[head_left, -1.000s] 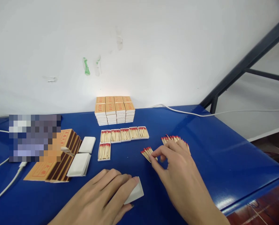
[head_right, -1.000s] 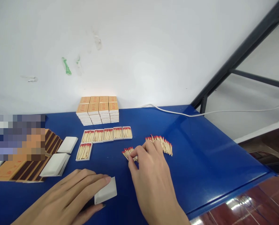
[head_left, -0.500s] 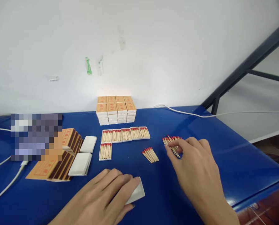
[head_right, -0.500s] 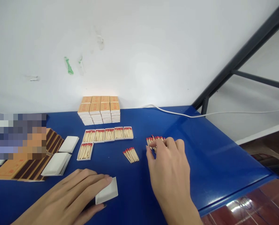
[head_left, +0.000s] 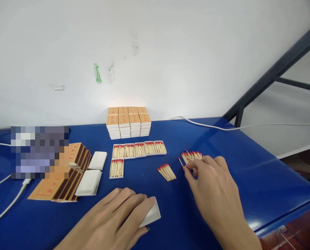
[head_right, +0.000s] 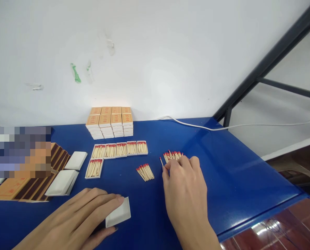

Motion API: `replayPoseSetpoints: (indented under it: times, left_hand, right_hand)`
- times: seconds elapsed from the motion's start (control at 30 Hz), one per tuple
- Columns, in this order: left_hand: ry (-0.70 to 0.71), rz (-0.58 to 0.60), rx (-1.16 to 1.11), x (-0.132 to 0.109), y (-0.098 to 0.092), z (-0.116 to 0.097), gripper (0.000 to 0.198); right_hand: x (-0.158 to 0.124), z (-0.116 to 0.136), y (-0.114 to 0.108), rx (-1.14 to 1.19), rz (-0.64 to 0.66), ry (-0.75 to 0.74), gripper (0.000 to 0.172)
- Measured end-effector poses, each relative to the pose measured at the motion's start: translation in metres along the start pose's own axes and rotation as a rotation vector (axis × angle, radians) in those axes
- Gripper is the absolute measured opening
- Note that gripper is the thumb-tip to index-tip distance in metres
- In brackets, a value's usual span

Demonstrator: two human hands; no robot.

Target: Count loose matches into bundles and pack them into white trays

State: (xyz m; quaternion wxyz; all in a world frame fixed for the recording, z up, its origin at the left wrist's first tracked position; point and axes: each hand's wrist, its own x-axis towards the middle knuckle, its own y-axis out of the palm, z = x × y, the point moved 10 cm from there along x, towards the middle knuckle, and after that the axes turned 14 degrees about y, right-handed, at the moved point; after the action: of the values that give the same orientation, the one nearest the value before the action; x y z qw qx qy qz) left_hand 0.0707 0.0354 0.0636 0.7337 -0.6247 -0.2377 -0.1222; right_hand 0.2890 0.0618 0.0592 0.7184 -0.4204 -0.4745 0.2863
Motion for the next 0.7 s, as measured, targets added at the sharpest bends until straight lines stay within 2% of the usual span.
replayPoseSetpoints:
  times: [0.1, 0.2, 0.37, 0.57, 0.7]
  left_hand:
    - [0.0, 0.004, 0.007, 0.0, -0.001, 0.0, 0.038]
    - [-0.004, 0.0, 0.006, 0.001, -0.003, 0.001, 0.037]
    - [-0.01, -0.005, -0.003, 0.002, -0.002, 0.001, 0.036]
    - [-0.02, -0.005, -0.007, 0.0, 0.0, 0.001, 0.035]
    - [-0.016, 0.011, -0.022, 0.001, 0.001, 0.002, 0.034]
  right_hand:
    - [-0.005, 0.009, -0.008, 0.081, 0.021, -0.003, 0.014]
    - [-0.013, 0.026, -0.015, 0.173, 0.055, -0.035, 0.019]
    - [-0.024, 0.049, -0.014, 0.184, 0.1, -0.098, 0.025]
    - [-0.024, 0.051, -0.008, 0.155, 0.098, -0.089, 0.025]
    - [-0.019, 0.038, -0.013, 0.183, 0.108, -0.04, 0.02]
